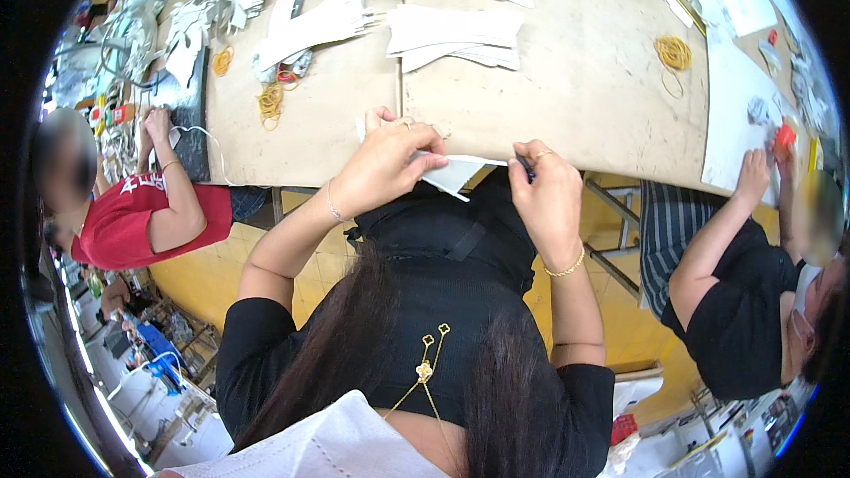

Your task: The person sits at a workbench and hand-sews white fabric pieces, likely mask components, using a needle and thread. She repeatedly picks up a piece, stitches along an edge, and places it on a growing pile. Coworkers are visible at adjacent stations performing similar tasks.

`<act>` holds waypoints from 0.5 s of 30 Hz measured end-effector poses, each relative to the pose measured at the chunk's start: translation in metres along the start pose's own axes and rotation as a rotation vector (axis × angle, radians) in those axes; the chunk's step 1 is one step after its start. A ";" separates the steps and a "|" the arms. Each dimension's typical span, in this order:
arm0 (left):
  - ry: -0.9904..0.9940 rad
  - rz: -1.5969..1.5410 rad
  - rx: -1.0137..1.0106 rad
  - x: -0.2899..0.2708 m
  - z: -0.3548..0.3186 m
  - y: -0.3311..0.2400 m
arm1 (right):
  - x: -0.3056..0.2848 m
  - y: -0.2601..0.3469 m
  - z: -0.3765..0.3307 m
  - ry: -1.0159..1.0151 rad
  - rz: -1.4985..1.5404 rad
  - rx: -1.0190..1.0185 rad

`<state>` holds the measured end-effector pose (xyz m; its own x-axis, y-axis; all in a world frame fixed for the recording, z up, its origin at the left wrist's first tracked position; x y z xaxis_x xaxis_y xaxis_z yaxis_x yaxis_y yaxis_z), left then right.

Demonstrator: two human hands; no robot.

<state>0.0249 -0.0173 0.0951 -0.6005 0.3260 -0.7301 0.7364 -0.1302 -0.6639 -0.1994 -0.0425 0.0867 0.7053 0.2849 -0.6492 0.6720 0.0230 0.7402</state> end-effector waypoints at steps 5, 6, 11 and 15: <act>-0.334 0.045 -0.188 -0.065 0.011 0.074 | -0.015 0.007 0.014 -0.038 0.158 0.033; -0.425 0.122 -0.247 -0.087 0.014 0.092 | -0.019 0.011 0.018 -0.038 0.189 0.038; -0.534 0.386 -0.407 -0.129 0.038 0.116 | -0.032 0.048 0.048 -0.002 0.374 -0.082; -0.133 -0.266 0.071 -0.049 0.054 0.040 | -0.027 0.084 0.075 0.162 0.483 -0.154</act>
Point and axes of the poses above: each hand's wrist, its own z-axis towards the middle knuckle, its own x-axis out of the palm, y = z × x, the point moved 3 cm from there along z, towards the middle knuckle, and after that the axes turned 5 degrees about z, right-handed, at the moved point
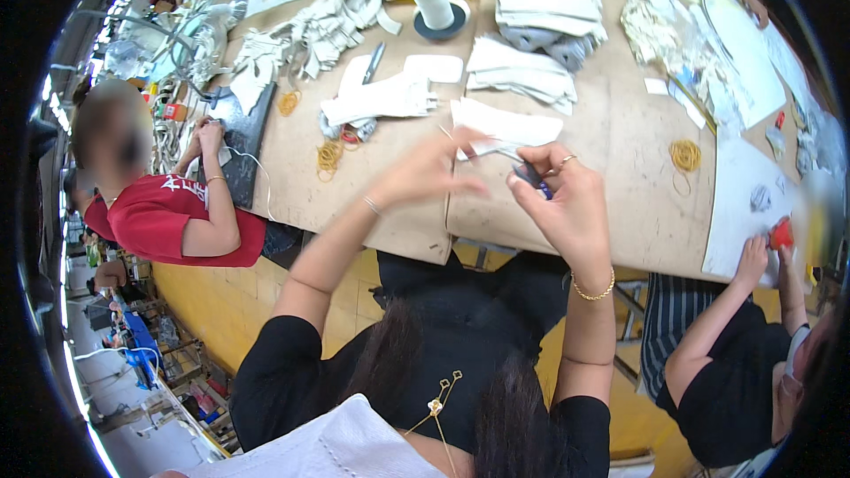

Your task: The person sits at a workbench and hand-sews white fabric pieces, likely mask components, using a needle and thread. She repeatedly picks up a piece, stitches along an edge, and places it on a growing pile. Coworkers are visible at adjacent stations performing similar tasks.

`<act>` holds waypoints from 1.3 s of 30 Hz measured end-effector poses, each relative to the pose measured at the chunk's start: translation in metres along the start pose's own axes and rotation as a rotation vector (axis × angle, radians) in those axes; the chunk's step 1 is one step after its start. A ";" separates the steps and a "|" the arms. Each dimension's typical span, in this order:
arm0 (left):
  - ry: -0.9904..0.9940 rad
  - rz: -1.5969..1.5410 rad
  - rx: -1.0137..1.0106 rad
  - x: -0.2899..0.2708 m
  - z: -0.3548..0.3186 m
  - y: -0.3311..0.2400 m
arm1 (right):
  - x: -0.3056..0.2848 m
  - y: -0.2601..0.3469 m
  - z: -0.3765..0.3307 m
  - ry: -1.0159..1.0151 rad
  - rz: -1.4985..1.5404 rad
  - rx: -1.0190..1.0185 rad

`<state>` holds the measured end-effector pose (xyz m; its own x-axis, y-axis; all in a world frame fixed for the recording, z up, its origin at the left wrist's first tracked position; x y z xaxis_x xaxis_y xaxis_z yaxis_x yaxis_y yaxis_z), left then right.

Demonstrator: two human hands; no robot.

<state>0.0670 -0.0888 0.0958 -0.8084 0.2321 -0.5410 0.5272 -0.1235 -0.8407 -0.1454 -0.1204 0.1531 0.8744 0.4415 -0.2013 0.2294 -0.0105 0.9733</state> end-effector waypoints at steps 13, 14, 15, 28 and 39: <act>-0.234 -0.658 -0.188 0.037 -0.059 0.012 | -0.106 -0.079 -0.105 -0.319 0.062 0.033; -0.238 -0.712 -0.155 0.032 -0.065 0.020 | -0.115 -0.104 -0.124 -0.318 0.013 0.161; -0.265 -0.757 -0.135 0.029 -0.071 0.026 | -0.121 -0.131 -0.145 -0.281 0.023 0.247; -0.560 -0.889 -0.160 -0.004 -0.121 0.054 | -0.087 -0.276 -0.181 -0.384 -0.405 0.350; -0.551 -0.891 -0.157 0.004 -0.133 0.046 | -0.009 -0.239 -0.138 -0.123 -0.706 0.118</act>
Point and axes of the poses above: each hand's wrist, its own z-axis towards the middle knuckle, its own x-axis out of the palm, y = z × x, the point moved 3 cm from there along z, towards the middle knuckle, and after that the axes turned 5 degrees about z, right-handed, at the moved point
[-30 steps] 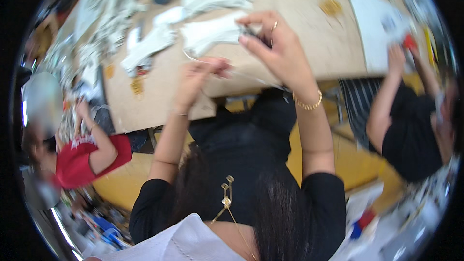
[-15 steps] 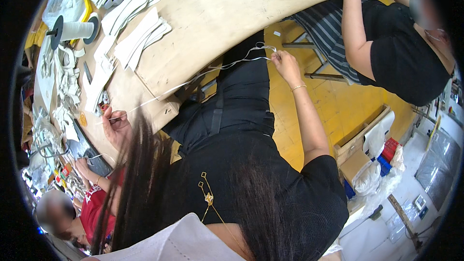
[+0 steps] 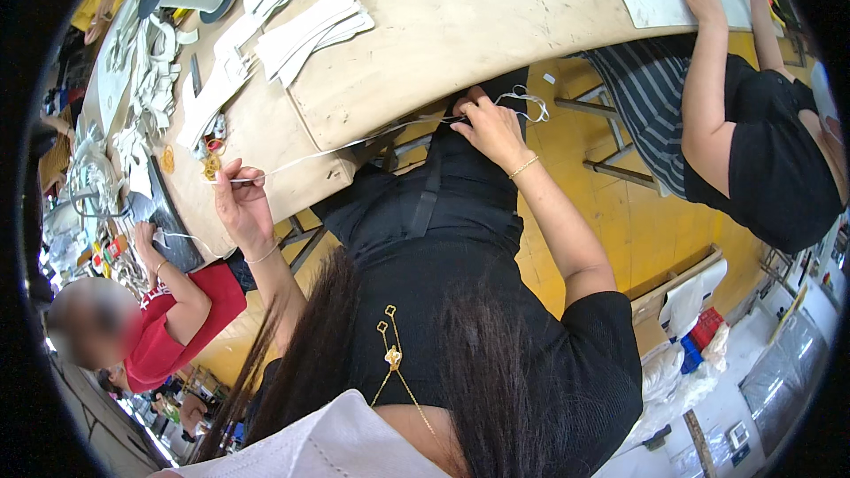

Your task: The person sits at a workbench and hand-sews white fabric pieces, likely mask components, using a needle and thread. She repeatedly picks up a piece, stitches along an edge, and places it on a growing pile. Coworkers are visible at adjacent stations performing similar tasks.

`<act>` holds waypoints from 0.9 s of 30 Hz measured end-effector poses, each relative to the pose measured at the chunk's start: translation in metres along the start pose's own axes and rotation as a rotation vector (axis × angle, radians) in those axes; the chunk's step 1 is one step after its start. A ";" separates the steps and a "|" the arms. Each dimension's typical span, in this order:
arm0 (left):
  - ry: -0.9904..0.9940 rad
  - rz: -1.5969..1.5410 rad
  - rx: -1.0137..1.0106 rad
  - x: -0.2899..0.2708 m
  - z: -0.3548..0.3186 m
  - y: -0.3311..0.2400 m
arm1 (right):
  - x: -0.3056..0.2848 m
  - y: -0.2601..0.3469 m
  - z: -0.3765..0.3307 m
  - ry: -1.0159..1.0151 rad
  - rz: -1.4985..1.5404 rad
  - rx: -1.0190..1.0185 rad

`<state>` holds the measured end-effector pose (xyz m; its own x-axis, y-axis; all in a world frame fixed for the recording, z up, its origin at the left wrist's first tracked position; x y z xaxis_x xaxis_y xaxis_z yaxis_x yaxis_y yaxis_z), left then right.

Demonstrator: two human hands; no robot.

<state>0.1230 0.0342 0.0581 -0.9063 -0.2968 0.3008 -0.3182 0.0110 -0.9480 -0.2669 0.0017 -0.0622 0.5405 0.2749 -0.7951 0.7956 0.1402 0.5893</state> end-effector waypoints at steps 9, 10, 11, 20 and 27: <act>-0.051 -0.030 -0.002 -0.001 -0.004 0.003 | 0.011 -0.008 0.001 -0.067 0.133 -0.024; -0.089 -0.008 -0.032 -0.002 -0.004 0.001 | 0.003 -0.016 -0.002 -0.003 0.215 0.017; -0.090 -0.035 -0.033 -0.002 -0.004 -0.001 | -0.006 -0.025 -0.003 -0.055 0.383 -0.116; -0.315 -0.278 -0.031 -0.067 0.027 -0.056 | -0.061 -0.158 -0.142 -0.275 2.029 0.454; -0.426 -0.105 -0.006 -0.130 0.088 -0.139 | -0.018 -0.304 -0.304 -0.942 1.745 1.151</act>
<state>0.3094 -0.0123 0.1416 -0.6743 -0.6636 0.3240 -0.4050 -0.0346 -0.9137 -0.6018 0.2432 -0.1833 0.3088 -0.9314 0.1924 -0.8357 -0.1691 0.5225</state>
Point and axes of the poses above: each hand's wrist, its own z-axis towards the middle knuckle, its own x-axis out of the palm, y = z × x, the point moved 3 cm from there along z, towards the middle knuckle, and after that the axes turned 5 degrees about z, right-handed, at the moved point
